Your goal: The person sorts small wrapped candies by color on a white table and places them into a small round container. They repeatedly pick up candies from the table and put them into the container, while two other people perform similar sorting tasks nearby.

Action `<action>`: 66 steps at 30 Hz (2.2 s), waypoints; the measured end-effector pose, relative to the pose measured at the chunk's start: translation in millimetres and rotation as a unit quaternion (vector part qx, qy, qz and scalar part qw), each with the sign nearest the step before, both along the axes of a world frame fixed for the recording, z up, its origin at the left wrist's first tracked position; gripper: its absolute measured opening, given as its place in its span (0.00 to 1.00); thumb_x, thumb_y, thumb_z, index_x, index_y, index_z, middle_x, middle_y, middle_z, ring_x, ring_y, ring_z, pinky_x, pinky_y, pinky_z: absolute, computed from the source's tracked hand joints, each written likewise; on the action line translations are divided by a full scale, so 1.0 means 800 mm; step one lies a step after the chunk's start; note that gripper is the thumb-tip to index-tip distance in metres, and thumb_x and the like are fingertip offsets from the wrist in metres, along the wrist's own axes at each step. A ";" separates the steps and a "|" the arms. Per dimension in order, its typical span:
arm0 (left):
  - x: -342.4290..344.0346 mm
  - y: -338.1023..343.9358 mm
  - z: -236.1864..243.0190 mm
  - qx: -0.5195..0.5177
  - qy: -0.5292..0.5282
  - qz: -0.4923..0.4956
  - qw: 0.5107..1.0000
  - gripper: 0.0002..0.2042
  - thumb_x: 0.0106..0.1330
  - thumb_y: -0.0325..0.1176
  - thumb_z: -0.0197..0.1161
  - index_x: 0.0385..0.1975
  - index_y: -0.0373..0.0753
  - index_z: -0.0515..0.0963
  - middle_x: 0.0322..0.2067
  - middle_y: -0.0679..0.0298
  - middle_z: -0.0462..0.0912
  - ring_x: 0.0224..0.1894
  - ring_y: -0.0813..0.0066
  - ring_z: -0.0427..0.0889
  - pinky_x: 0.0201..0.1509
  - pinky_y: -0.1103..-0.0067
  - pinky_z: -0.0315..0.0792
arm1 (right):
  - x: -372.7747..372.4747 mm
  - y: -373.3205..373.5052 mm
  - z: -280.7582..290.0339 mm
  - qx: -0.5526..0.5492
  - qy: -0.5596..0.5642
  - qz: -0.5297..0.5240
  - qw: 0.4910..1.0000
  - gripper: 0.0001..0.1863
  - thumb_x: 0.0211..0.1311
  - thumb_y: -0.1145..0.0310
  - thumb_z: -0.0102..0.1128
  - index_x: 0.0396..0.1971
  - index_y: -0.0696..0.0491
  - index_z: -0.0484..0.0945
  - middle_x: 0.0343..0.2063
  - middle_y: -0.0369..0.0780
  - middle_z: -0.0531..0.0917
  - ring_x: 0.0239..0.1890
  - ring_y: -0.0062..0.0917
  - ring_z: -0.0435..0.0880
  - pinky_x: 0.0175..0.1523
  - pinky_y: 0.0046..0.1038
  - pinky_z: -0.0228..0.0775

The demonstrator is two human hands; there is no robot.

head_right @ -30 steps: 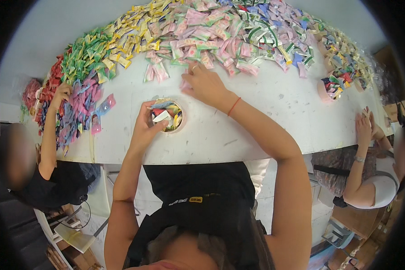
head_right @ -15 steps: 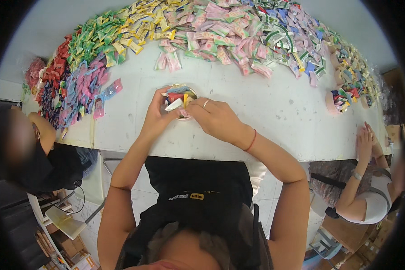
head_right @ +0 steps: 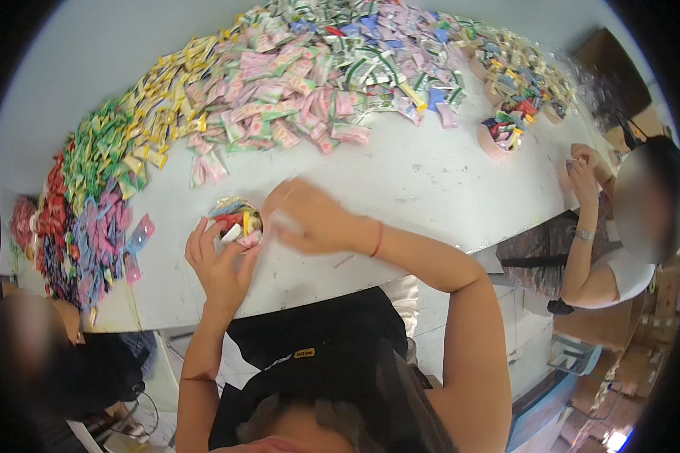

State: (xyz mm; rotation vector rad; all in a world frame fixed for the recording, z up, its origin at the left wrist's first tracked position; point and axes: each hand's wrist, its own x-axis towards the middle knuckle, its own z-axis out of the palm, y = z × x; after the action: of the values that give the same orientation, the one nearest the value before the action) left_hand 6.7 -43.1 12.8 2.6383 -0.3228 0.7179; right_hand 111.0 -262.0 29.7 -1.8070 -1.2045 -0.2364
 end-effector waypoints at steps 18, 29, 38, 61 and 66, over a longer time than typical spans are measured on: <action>0.002 0.006 -0.017 -0.124 -0.038 -0.021 0.991 0.15 0.50 0.30 0.76 0.31 0.42 0.74 0.39 0.61 0.81 0.46 0.62 0.78 0.64 0.59 0.57 | -0.014 -0.040 0.035 0.002 0.277 0.013 0.961 0.08 0.60 0.80 0.64 0.39 0.54 0.84 0.35 0.36 0.86 0.36 0.21 0.84 0.41 0.23 0.75; 0.015 0.031 0.010 -0.301 0.105 -0.023 0.947 0.37 0.49 0.26 0.76 0.62 0.41 0.68 0.55 0.56 0.73 0.48 0.63 0.77 0.55 0.70 0.73 | -0.051 0.041 -0.037 0.007 -0.015 -0.064 0.998 0.14 0.55 0.80 0.60 0.42 0.51 0.80 0.36 0.36 0.84 0.32 0.29 0.84 0.30 0.28 0.76; 0.037 0.065 -0.014 -0.405 0.268 -0.193 0.853 0.31 0.59 0.32 0.71 0.63 0.39 0.67 0.57 0.59 0.76 0.57 0.69 0.75 0.64 0.68 0.66 | -0.033 0.044 -0.033 -0.057 -0.090 -0.064 0.992 0.10 0.52 0.76 0.64 0.36 0.50 0.82 0.35 0.34 0.81 0.30 0.28 0.82 0.27 0.28 0.74; 0.032 -0.017 0.007 -0.333 0.220 -0.148 0.905 0.11 0.62 0.23 0.64 0.44 0.36 0.79 0.53 0.56 0.81 0.55 0.67 0.78 0.56 0.75 0.69 | 0.020 -0.247 -0.006 -0.004 -0.158 -0.519 0.840 0.19 0.54 0.78 0.70 0.47 0.57 0.77 0.49 0.47 0.80 0.52 0.41 0.78 0.58 0.37 0.67; -0.030 -0.024 -0.005 -0.422 0.201 -0.120 0.876 0.08 0.64 0.22 0.62 0.42 0.33 0.79 0.51 0.53 0.80 0.55 0.65 0.78 0.58 0.73 0.70 | 0.261 -0.290 -0.049 -0.053 -0.149 -0.536 0.829 0.21 0.69 0.57 0.53 0.58 0.47 0.77 0.57 0.46 0.78 0.62 0.44 0.72 0.69 0.45 0.55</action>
State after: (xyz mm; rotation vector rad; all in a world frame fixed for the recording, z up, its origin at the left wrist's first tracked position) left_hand -17.4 -62.1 8.5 1.7928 -0.1527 0.1392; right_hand 319.8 -493.7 -9.5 -2.4393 -0.2364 -1.1345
